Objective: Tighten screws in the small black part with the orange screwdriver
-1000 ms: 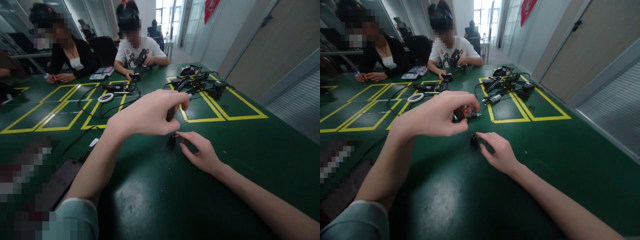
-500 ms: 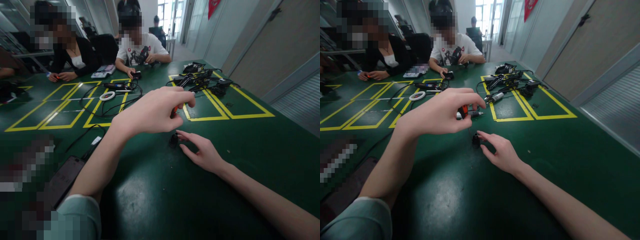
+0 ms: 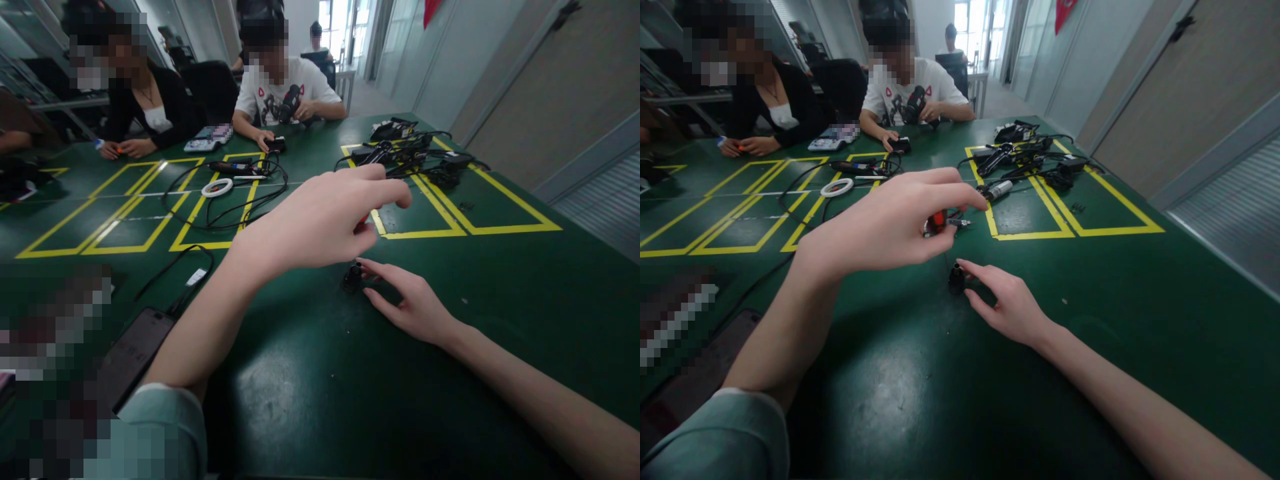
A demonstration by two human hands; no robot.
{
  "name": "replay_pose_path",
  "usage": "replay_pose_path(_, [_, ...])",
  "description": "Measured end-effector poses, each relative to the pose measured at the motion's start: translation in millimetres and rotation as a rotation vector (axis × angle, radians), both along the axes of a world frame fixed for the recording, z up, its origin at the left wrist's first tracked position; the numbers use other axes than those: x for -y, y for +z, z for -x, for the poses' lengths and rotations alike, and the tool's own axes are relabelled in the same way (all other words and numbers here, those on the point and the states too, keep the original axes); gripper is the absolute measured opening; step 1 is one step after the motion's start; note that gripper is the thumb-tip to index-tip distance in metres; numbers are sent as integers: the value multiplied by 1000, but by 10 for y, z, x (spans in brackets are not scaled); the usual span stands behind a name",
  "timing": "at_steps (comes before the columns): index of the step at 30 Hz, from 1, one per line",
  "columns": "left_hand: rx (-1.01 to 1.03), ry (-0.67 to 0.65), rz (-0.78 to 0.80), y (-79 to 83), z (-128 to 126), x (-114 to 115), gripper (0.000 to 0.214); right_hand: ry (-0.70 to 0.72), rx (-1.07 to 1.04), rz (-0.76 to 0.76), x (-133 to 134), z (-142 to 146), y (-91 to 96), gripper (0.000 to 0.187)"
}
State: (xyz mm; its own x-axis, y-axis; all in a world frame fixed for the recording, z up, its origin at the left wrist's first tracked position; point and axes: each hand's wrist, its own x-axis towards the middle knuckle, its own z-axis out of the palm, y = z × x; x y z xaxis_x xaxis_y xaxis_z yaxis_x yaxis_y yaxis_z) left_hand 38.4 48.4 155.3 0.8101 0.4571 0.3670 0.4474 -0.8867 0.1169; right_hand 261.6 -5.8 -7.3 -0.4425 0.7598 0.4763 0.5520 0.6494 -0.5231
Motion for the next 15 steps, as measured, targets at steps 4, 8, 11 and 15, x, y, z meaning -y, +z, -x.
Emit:
replay_pose_path(4, [16, 4, -4, -7, -12, -8, 36, -2, 2, -8, -3, -7, -5, 49])
replay_pose_path(8, [-6, -11, 3, 14, -7, 4, 39, 5, -5, -7, -3, -6, -14, 48])
replay_pose_path(11, [-11, -26, 7, 25, -4, 4, 40, -1, 0, 7, -3, -6, -15, 48])
replay_pose_path(15, [0, -26, 5, 20, -8, -2, 38, -2, 13, 10, -5, -8, -2, 48])
